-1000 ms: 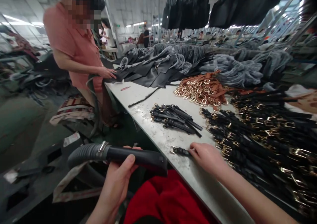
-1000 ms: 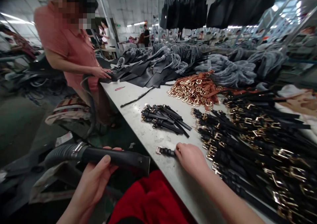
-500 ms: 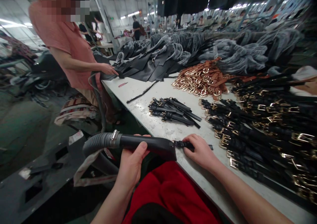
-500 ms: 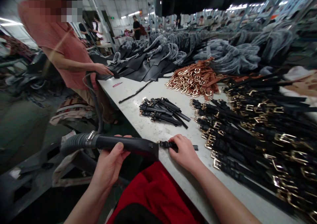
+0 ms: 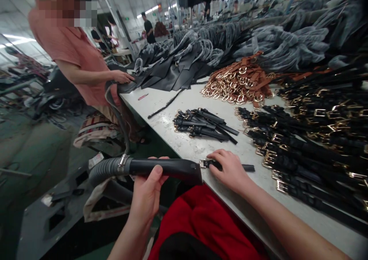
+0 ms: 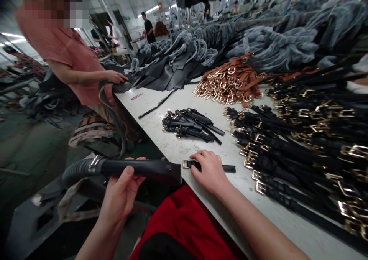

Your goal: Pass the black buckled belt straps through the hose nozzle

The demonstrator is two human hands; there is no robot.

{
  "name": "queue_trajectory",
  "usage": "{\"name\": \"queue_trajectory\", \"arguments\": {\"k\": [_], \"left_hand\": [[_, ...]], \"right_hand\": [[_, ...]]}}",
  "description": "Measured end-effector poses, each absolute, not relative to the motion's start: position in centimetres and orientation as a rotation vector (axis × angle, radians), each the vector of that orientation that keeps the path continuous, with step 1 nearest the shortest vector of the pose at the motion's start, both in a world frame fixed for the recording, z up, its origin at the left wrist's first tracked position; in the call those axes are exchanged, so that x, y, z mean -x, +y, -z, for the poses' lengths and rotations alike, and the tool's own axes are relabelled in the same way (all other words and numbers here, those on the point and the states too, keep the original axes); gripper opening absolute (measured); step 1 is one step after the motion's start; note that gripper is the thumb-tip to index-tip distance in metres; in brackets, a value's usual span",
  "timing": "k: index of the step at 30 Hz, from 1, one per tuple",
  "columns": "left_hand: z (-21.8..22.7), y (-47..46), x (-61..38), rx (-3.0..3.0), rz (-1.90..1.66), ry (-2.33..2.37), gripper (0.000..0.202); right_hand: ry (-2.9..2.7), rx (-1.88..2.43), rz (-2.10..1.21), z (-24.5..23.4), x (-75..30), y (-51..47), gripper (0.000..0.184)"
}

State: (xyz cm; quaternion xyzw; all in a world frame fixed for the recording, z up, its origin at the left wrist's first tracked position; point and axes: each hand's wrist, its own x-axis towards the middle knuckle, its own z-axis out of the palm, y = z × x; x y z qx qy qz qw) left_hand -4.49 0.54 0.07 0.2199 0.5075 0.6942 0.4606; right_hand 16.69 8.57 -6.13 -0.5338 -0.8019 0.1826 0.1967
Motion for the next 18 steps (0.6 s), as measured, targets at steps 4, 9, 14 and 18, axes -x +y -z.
{"name": "queue_trajectory", "arguments": {"k": [4,9,14,18], "left_hand": [[0.1,0.0,4.7,-0.514,-1.688,1.261,0.037],[0.1,0.0,4.7,-0.507,-1.686,1.244,0.037],[0.0,0.1,5.0,-0.535,-1.679,1.224,0.037],[0.1,0.0,5.1,-0.527,-1.682,1.224,0.036]], "right_hand": [[-2.204,1.560,-0.512,6.7,-15.1,8.7,0.014],[-2.167,1.635,-0.389,7.2,-14.2,8.7,0.022],[-2.287,1.396,-0.571,6.8,-15.7,8.8,0.025],[-2.257,1.374,-0.696,6.3,-16.1,8.9,0.020]]}}
